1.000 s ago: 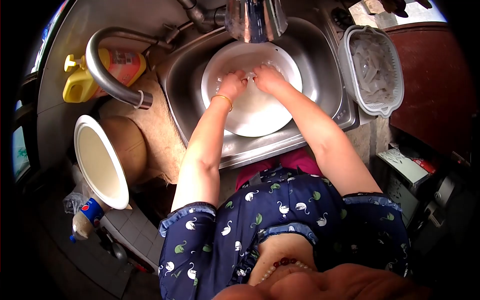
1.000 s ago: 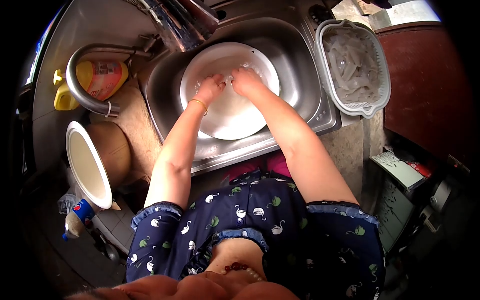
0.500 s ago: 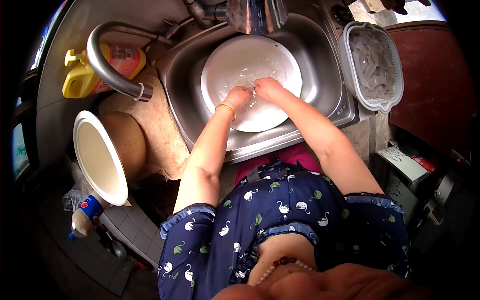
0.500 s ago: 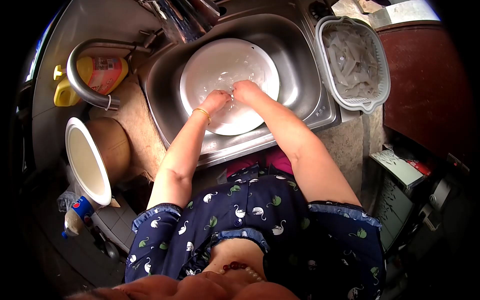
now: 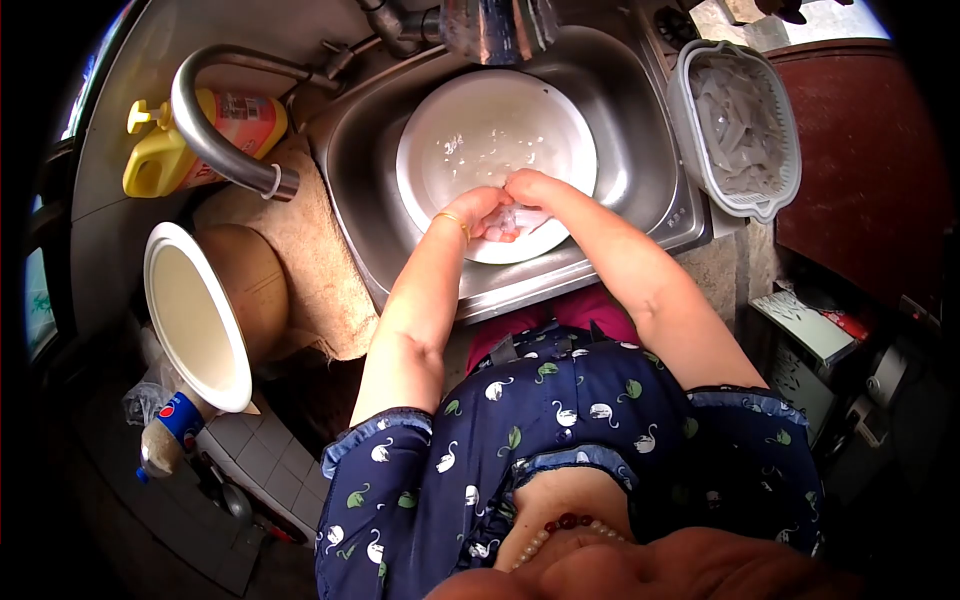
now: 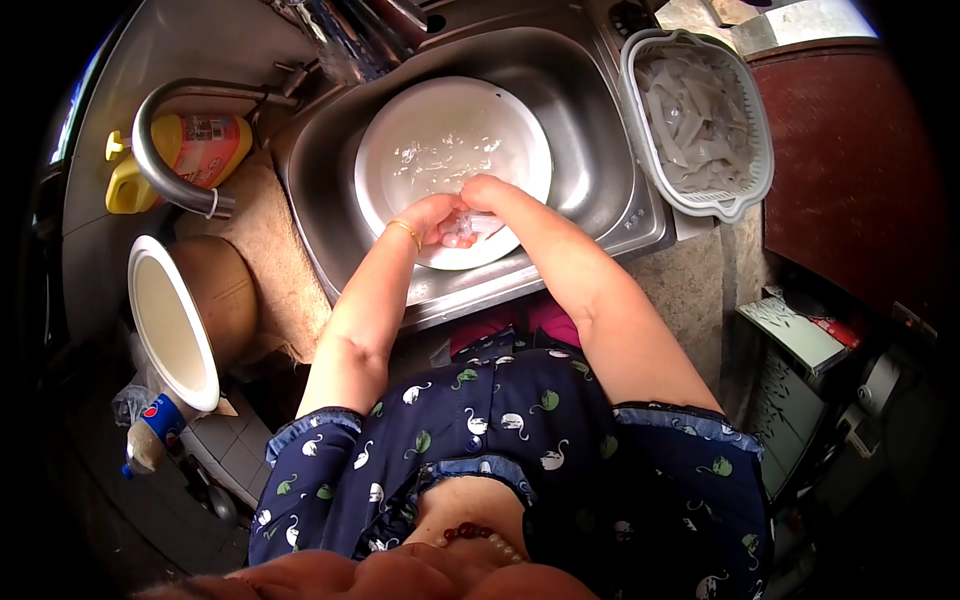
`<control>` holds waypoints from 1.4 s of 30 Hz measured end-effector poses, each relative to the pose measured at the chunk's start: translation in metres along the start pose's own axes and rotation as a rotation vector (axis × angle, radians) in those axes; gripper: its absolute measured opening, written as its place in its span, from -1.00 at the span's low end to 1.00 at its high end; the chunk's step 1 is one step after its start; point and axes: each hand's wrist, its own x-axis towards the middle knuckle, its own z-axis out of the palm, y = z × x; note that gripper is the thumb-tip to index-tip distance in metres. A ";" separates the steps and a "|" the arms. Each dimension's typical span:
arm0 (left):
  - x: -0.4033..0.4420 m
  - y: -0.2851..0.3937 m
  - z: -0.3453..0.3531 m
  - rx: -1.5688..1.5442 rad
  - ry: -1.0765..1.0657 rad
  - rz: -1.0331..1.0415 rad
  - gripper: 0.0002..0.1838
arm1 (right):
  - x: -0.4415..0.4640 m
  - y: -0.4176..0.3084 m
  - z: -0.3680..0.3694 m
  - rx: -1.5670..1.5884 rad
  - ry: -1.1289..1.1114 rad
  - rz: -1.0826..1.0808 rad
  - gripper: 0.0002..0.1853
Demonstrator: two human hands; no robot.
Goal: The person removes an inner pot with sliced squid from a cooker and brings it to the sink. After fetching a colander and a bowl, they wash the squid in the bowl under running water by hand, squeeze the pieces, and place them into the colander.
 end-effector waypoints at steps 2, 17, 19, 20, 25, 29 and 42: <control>-0.003 0.000 0.001 -0.013 -0.031 -0.005 -0.73 | -0.012 -0.009 -0.004 0.193 -0.080 0.139 -0.71; -0.043 0.021 0.012 -0.240 0.032 0.156 -0.73 | -0.053 -0.051 -0.039 0.135 0.025 0.033 -0.75; -0.052 0.028 0.014 -0.265 0.051 0.174 -0.72 | -0.069 -0.059 -0.043 0.255 0.125 -0.033 -0.74; -0.057 0.030 0.016 -0.269 0.054 0.193 -0.72 | -0.077 -0.064 -0.045 0.286 0.185 -0.041 -0.73; -0.072 0.036 0.029 -0.324 0.046 0.239 -0.69 | -0.089 -0.073 -0.057 0.192 0.188 -0.059 -0.71; -0.091 0.046 0.050 -0.328 0.037 0.279 -0.71 | -0.110 -0.077 -0.071 0.118 0.242 -0.113 -0.71; -0.142 0.149 0.205 -0.189 -0.130 0.626 -0.72 | -0.244 -0.042 -0.207 0.161 0.841 -0.415 -0.74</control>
